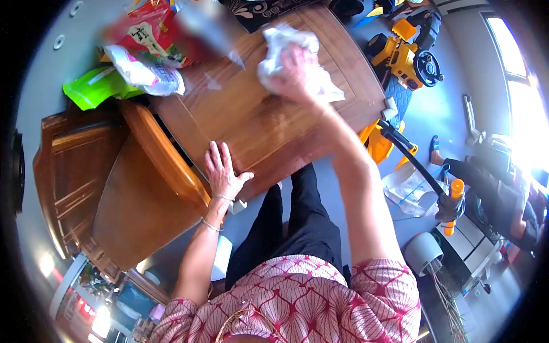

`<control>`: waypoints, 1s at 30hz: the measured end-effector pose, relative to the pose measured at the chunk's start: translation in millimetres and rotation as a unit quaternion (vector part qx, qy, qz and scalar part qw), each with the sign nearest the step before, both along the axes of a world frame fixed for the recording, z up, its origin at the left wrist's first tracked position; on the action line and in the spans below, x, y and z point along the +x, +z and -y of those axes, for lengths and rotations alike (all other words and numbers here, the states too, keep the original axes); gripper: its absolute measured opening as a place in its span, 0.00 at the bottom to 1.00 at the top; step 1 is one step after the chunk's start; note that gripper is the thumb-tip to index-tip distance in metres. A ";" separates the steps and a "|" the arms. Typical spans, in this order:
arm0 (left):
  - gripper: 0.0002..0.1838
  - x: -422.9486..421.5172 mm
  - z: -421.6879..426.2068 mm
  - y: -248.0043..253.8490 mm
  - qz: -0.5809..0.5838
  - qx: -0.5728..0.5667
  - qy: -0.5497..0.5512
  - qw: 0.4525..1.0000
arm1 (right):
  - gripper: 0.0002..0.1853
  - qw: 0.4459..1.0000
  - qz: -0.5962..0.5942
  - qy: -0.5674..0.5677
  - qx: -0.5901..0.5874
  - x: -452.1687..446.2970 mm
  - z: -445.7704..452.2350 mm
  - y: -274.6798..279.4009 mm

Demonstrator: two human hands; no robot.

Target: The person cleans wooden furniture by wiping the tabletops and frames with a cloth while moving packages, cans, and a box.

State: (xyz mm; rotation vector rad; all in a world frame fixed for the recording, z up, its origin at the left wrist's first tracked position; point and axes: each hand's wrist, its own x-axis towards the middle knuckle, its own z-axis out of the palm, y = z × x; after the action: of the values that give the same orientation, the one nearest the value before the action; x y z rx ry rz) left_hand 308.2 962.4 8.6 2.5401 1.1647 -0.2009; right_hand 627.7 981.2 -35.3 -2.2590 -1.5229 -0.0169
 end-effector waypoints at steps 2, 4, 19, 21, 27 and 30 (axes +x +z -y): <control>0.41 -10.4 -9.3 -3.9 0.086 -0.020 0.017 0.996 | 0.35 0.998 -0.041 0.041 0.028 -67.0 -11.5 15.2; 0.24 -18.3 -13.4 -0.6 0.276 -0.081 0.139 0.947 | 0.32 0.993 -0.044 0.091 0.057 -122.9 -22.7 26.7; 0.63 6.1 -10.8 21.4 -0.223 -0.094 0.001 0.970 | 0.43 0.893 -0.085 0.312 -0.313 -50.3 151.5 45.7; 0.70 11.2 -8.6 16.5 -0.246 -0.107 0.010 0.963 | 0.41 0.949 0.144 0.179 -0.218 25.3 175.7 20.3; 0.72 16.0 -6.8 16.7 -0.256 -0.100 0.034 0.961 | 0.38 0.966 0.073 -0.210 -0.129 69.0 108.4 22.5; 0.72 16.6 -5.3 14.8 -0.244 -0.103 0.037 0.964 | 0.38 0.970 0.009 -0.233 -0.074 -22.3 125.3 7.8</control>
State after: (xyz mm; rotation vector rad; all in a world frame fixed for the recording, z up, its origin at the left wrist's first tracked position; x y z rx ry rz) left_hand 324.7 967.7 23.4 2.3214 1.3218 -0.9217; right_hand 605.3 855.8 -27.5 -2.6929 -0.9964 -0.0615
